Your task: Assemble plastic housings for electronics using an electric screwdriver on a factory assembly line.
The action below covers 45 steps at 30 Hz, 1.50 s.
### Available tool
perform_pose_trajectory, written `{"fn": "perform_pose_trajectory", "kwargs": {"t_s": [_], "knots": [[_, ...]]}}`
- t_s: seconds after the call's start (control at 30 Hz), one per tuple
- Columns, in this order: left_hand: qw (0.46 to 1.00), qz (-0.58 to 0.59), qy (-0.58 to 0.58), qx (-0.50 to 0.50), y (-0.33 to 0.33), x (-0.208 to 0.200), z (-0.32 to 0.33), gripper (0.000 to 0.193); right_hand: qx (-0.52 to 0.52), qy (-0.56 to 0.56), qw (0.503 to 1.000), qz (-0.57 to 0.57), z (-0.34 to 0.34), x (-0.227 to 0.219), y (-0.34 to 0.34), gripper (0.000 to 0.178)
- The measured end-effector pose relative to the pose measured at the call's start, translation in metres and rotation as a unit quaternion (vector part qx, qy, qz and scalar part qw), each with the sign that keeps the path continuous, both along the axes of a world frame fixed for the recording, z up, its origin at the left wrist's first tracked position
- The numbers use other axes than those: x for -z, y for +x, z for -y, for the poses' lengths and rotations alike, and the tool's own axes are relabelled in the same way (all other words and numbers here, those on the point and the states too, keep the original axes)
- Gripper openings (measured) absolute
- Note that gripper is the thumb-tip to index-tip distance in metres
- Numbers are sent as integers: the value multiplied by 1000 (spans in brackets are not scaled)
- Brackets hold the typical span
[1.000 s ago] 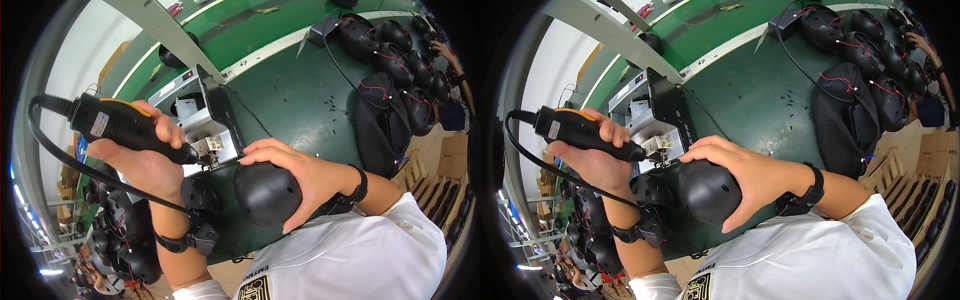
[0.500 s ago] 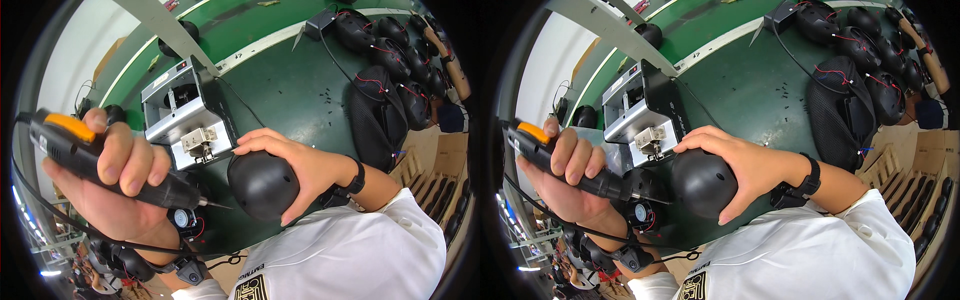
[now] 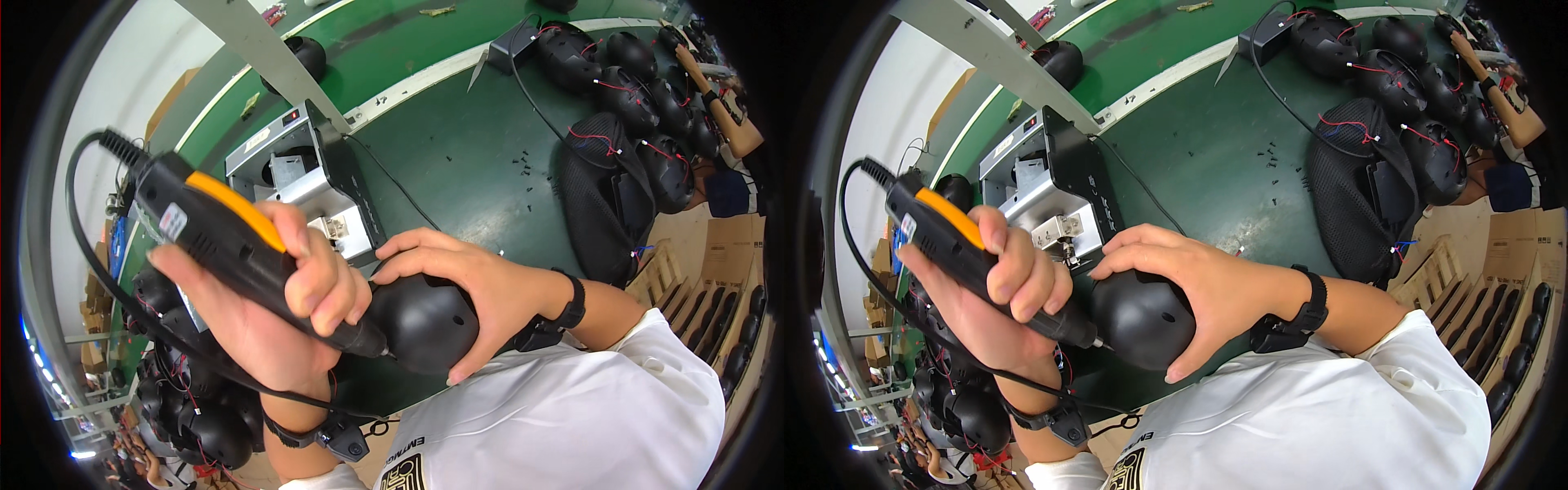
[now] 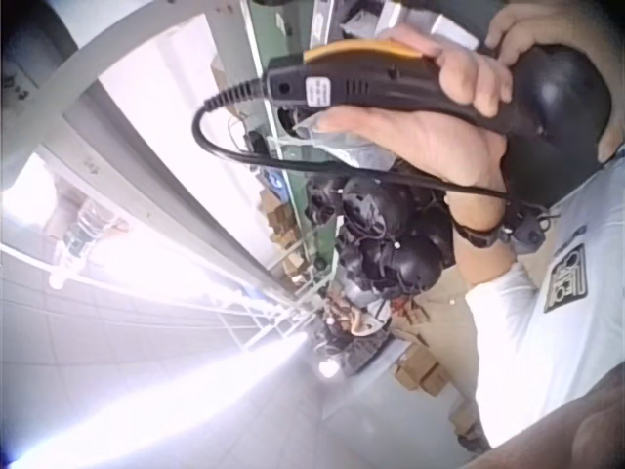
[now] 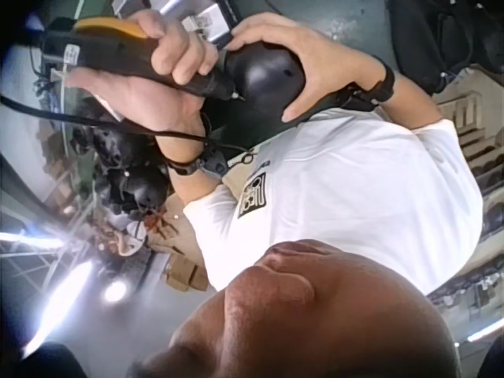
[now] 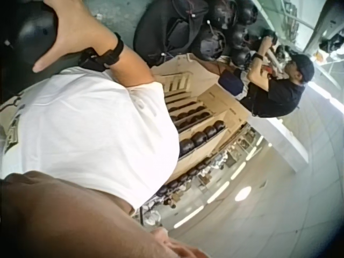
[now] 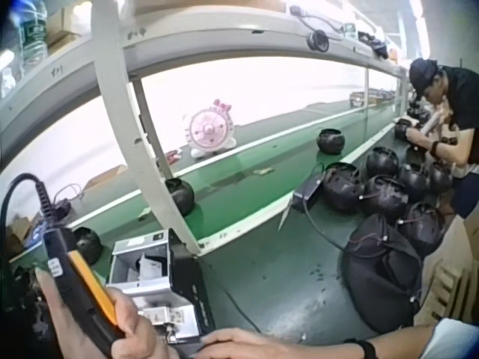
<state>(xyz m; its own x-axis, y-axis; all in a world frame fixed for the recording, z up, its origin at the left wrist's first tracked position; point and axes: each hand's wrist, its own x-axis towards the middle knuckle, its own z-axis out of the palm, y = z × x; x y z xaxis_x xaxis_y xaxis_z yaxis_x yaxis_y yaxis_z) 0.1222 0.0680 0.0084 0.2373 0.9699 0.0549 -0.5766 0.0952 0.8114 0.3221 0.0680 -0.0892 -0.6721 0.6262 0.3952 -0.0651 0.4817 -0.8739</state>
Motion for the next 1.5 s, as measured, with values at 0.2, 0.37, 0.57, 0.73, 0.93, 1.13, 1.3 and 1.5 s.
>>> {"fn": "perform_pose_trajectory", "kwargs": {"t_s": [0.2, 0.37, 0.57, 0.73, 0.93, 1.13, 1.3, 1.5], "knots": [[995, 54, 65, 55, -10, 15, 5, 70, -30, -13, 999, 20, -1, -2, 1, 100], [932, 168, 215, 238, -21, 21, 3, 59, -111, 11, 993, 24, -7, -9, -7, 100], [892, 137, 408, 142, -67, 0, 24, 56, -123, 132, 957, 228, -43, -84, 26, 95], [936, 22, 347, -51, -62, 28, 63, 89, 47, 244, 822, 513, -163, -118, 37, 94], [982, -161, 15, -93, -64, 57, 96, 84, 178, 249, 674, 672, -317, -68, 34, 102], [981, -175, 80, -1, -89, 57, 92, 60, 159, 12, 731, 664, -404, -75, -54, 90], [986, -162, 42, 13, -89, 51, 85, 57, 223, 101, 821, 516, -464, -17, -100, 108], [987, -119, 86, -61, -75, 57, 95, 66, 235, 148, 831, 481, -457, 7, -87, 91]]}}
